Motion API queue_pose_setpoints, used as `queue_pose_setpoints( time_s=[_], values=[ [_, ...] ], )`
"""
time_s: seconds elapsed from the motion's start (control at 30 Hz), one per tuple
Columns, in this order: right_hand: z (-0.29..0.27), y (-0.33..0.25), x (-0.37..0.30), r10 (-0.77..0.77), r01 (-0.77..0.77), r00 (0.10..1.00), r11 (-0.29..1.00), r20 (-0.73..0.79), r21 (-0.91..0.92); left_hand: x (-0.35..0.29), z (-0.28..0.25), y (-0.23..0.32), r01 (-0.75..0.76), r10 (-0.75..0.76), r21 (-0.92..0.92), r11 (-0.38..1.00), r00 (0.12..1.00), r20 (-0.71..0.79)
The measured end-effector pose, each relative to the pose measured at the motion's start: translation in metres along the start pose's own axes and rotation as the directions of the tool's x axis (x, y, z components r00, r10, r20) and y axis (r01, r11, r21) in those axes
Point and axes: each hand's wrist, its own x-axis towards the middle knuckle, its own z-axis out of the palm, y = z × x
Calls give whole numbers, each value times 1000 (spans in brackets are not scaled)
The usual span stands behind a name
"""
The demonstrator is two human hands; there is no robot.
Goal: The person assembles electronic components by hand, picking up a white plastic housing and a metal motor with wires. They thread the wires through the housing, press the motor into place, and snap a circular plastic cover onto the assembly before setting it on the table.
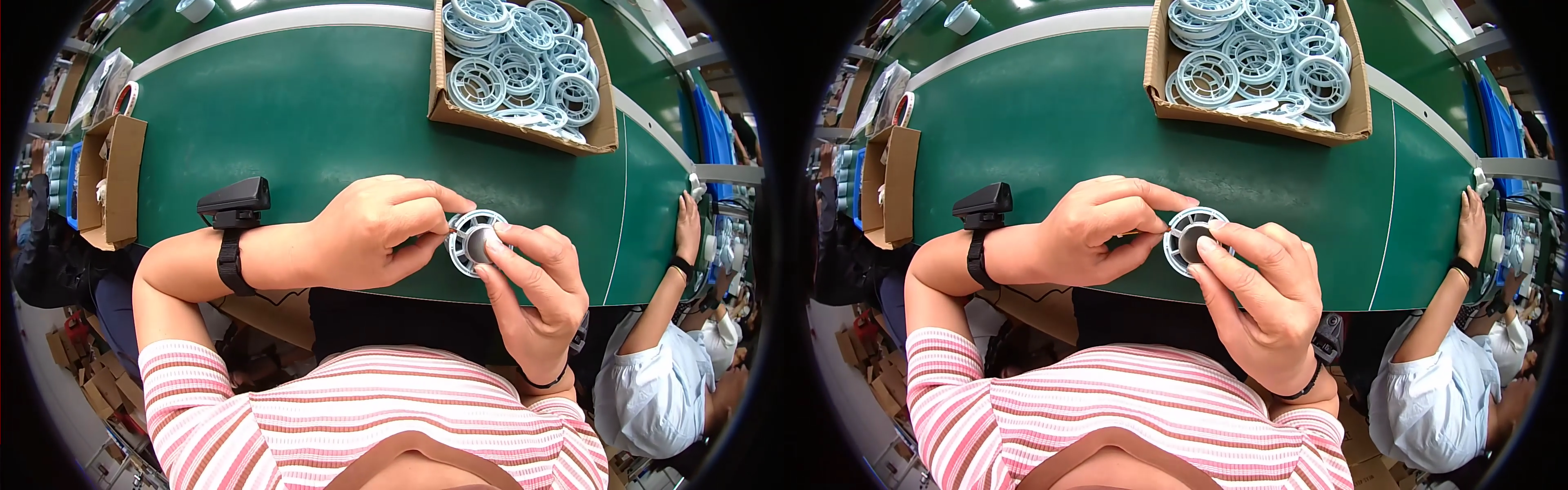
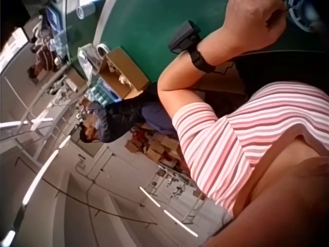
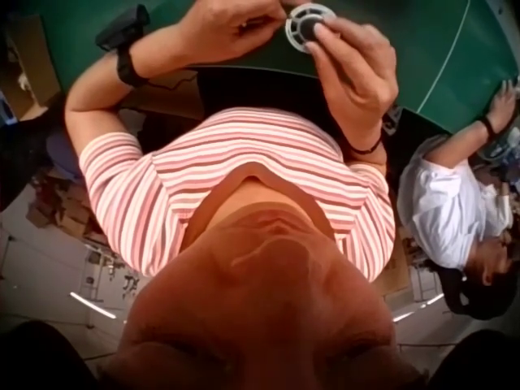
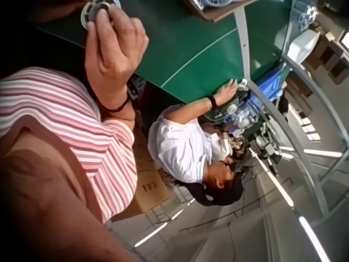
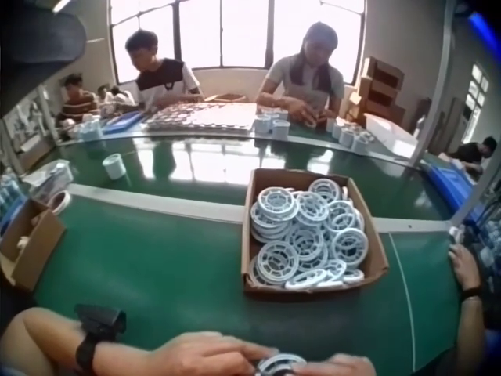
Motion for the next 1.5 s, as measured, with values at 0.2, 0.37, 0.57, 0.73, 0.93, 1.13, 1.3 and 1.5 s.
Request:
queue_pose_setpoints(
  time_s=[0.2, 0.37, 0.57, 0.73, 0.93, 1.13, 1.3, 1.5],
  values=[
    [4, 7, -4, -91, 81, 993, 987, -72, -138, 0, -1, 3, 66, -64, -101, 993, 998, 17],
    [12, 13, -8, -100, 89, 991, 990, -95, -109, 1, -1, 1, 60, -57, -124, 990, 998, 30],
    [18, 22, -15, -186, 163, 976, 969, -112, -184, 2, -2, -2, 56, -50, -141, 988, 998, 43],
    [27, 21, -13, -120, 132, 981, 989, -153, 69, 3, -12, 0, -56, 57, -9, 998, 998, 19],
    [42, 28, -21, -79, 101, 990, 972, -114, 211, 3, -17, 0, -202, 198, 58, 978, 979, 56],
    [47, 36, -24, -339, 348, 891, 937, -303, -25, 3, -32, 1, -224, 219, -64, 973, 973, -66],
    [44, 33, -24, -327, 323, 906, 944, -270, -61, 2, -34, -5, -177, 171, -81, 981, 982, -78],
    [40, 31, -14, -215, 226, 968, 970, -131, 84, 1, -32, -2, -126, 118, -111, 986, 990, -71]
  ],
)
